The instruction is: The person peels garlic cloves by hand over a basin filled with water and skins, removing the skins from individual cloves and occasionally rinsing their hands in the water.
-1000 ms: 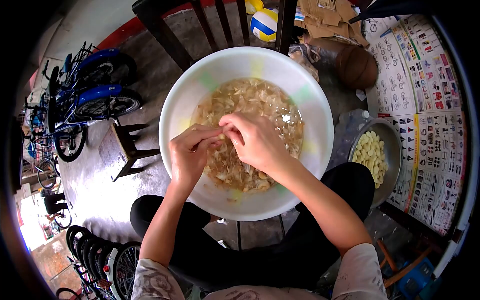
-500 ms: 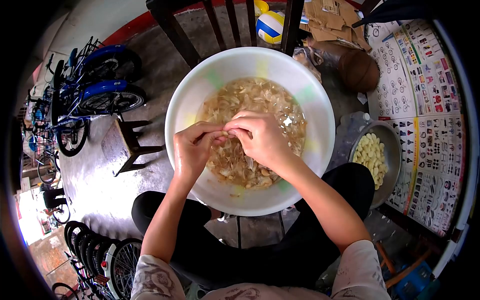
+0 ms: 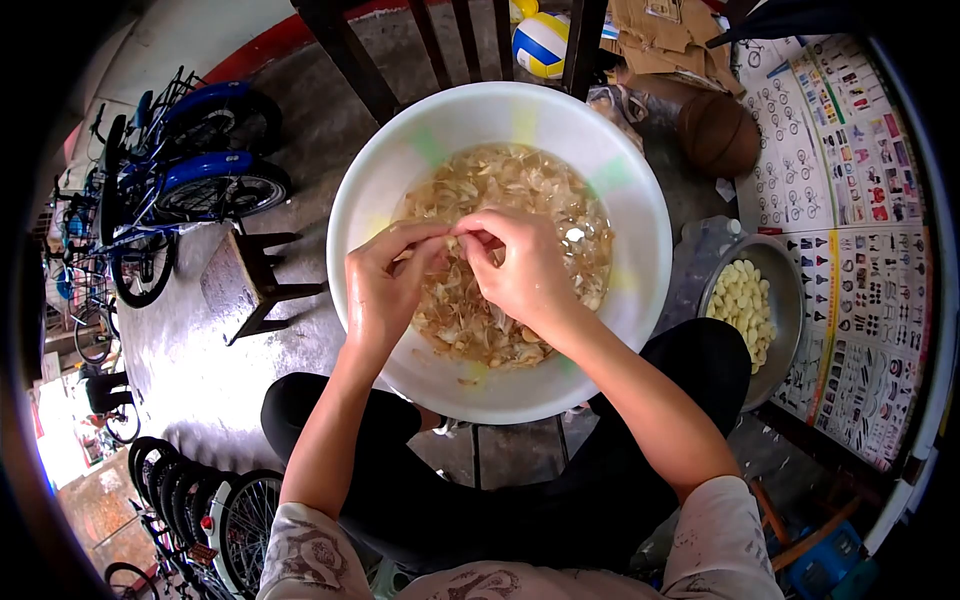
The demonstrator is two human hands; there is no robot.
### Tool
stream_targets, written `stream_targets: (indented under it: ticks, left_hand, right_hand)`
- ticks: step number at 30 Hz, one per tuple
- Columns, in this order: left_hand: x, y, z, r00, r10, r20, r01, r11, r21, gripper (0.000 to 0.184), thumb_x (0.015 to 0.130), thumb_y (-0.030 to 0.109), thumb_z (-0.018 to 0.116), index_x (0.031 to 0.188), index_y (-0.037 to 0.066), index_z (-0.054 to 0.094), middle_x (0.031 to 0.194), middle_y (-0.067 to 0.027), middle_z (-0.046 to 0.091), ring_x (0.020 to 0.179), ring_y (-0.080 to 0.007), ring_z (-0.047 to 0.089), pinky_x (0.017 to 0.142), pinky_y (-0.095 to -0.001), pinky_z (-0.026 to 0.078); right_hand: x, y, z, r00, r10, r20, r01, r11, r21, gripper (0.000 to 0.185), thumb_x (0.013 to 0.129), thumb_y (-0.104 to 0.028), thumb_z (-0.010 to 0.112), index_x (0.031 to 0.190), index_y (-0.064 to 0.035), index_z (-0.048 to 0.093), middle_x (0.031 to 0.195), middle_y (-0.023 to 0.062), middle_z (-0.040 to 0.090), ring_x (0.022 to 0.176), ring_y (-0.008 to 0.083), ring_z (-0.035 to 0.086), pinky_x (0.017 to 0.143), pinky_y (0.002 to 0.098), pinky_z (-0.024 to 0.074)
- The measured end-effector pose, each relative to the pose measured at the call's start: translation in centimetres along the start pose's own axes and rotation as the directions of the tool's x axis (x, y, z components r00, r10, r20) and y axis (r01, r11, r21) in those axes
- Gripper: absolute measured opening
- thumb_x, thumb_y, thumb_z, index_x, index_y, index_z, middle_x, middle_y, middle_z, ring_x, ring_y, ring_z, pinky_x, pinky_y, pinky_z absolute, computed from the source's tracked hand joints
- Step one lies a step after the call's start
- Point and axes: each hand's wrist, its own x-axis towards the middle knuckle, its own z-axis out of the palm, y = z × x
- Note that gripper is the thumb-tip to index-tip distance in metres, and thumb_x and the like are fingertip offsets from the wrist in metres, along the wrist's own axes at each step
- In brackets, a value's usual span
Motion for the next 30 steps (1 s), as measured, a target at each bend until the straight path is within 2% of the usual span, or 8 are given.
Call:
stream_targets:
  ticks: [12, 14, 15, 17, 21, 23, 26, 30]
  left_hand:
    - [0.4, -0.9, -0.4, 0.998, 0.044, 0.049, -0.037, 0.99, -0.137, 0.017, 0.092, 0.004, 0.068, 0.106, -0.004, 0.07, 0.111, -0.0081, 0.065, 0.094, -0.0143, 0.066, 0.078, -0.0287, 0.059]
    - [0.3, -0.1, -0.3, 0.917, -0.384, 0.106, 0.38, 0.764, -0.521, 0.021, 0.096, 0.013, 0.065, 0.113, 0.0, 0.069, 0.114, -0.0096, 0.067, 0.096, -0.0173, 0.067, 0.08, -0.0292, 0.056]
    - [0.4, -0.4, -0.3, 0.917, -0.385, 0.108, 0.382, 0.764, -0.52, 0.021, 0.096, 0.013, 0.065, 0.113, 0.0, 0.069, 0.114, -0.0096, 0.067, 0.096, -0.0173, 0.067, 0.08, -0.0292, 0.056]
    - [0.4, -1.1, -0.4, 0.9, -0.407, 0.155, 0.396, 0.616, -0.681, 0.026, 0.1, 0.019, 0.062, 0.117, 0.001, 0.067, 0.115, -0.0079, 0.068, 0.097, -0.0158, 0.067, 0.079, -0.0269, 0.053]
    - [0.5, -0.5, -0.2, 0.905, -0.401, 0.138, 0.386, 0.642, -0.663, 0.024, 0.098, 0.015, 0.064, 0.116, -0.001, 0.068, 0.112, -0.0079, 0.07, 0.097, -0.0135, 0.066, 0.08, -0.0252, 0.051]
    - [0.6, -1.1, -0.3, 0.961, -0.26, 0.093, 0.272, 0.835, -0.478, 0.022, 0.095, 0.009, 0.067, 0.114, -0.002, 0.068, 0.111, -0.0089, 0.07, 0.095, -0.0134, 0.067, 0.08, -0.0253, 0.053]
    - [0.5, -0.9, -0.3, 0.978, -0.189, 0.088, 0.208, 0.897, -0.389, 0.026, 0.089, 0.002, 0.072, 0.113, -0.004, 0.067, 0.107, -0.0106, 0.069, 0.094, -0.013, 0.066, 0.082, -0.0265, 0.055]
    - [0.8, -1.5, -0.6, 0.996, -0.016, 0.087, 0.046, 0.935, -0.352, 0.027, 0.085, -0.003, 0.074, 0.111, -0.006, 0.067, 0.106, -0.0127, 0.069, 0.094, -0.0159, 0.067, 0.084, -0.0292, 0.057]
  right_hand:
    - [0.6, -1.1, -0.6, 0.935, 0.299, 0.193, -0.354, 0.837, 0.418, 0.014, 0.091, 0.004, 0.06, 0.103, 0.0024, 0.066, 0.097, 0.0053, 0.069, 0.089, 0.0097, 0.065, 0.078, 0.0249, 0.0541]
    - [0.6, -1.1, -0.7, 0.939, 0.277, 0.206, -0.336, 0.868, 0.364, 0.015, 0.09, 0.002, 0.061, 0.104, 0.0025, 0.066, 0.096, 0.0058, 0.069, 0.088, 0.0107, 0.065, 0.078, 0.0255, 0.0542]
    - [0.5, -0.8, -0.7, 0.938, 0.279, 0.205, -0.338, 0.867, 0.365, 0.015, 0.09, 0.002, 0.061, 0.104, 0.0025, 0.066, 0.096, 0.0058, 0.069, 0.088, 0.0107, 0.065, 0.078, 0.0255, 0.0542]
    - [0.4, 0.0, -0.6, 0.965, 0.185, 0.187, -0.234, 0.929, 0.288, 0.015, 0.087, 0.002, 0.064, 0.101, 0.0007, 0.068, 0.094, 0.0066, 0.067, 0.085, 0.0135, 0.066, 0.078, 0.0262, 0.0542]
    - [0.9, -0.1, -0.4, 0.998, -0.002, 0.07, 0.0, 0.999, 0.032, 0.015, 0.083, -0.001, 0.069, 0.098, -0.0016, 0.071, 0.091, 0.008, 0.065, 0.082, 0.0175, 0.067, 0.076, 0.027, 0.0544]
    - [1.4, -1.6, -0.2, 0.992, -0.032, -0.118, 0.024, 0.997, -0.068, 0.017, 0.081, -0.001, 0.073, 0.098, -0.0044, 0.074, 0.09, 0.0072, 0.064, 0.079, 0.0194, 0.067, 0.072, 0.028, 0.0549]
    - [1.7, -1.1, -0.9, 0.977, -0.212, 0.04, 0.214, 0.973, -0.089, 0.021, 0.081, 0.001, 0.074, 0.102, -0.0057, 0.075, 0.092, 0.0071, 0.067, 0.078, 0.0194, 0.068, 0.068, 0.0293, 0.0563]
    - [1.4, -1.4, -1.2, 0.979, -0.189, 0.074, 0.192, 0.98, -0.045, 0.023, 0.081, 0.004, 0.073, 0.102, -0.0058, 0.075, 0.093, 0.007, 0.069, 0.077, 0.0193, 0.07, 0.065, 0.0305, 0.0571]
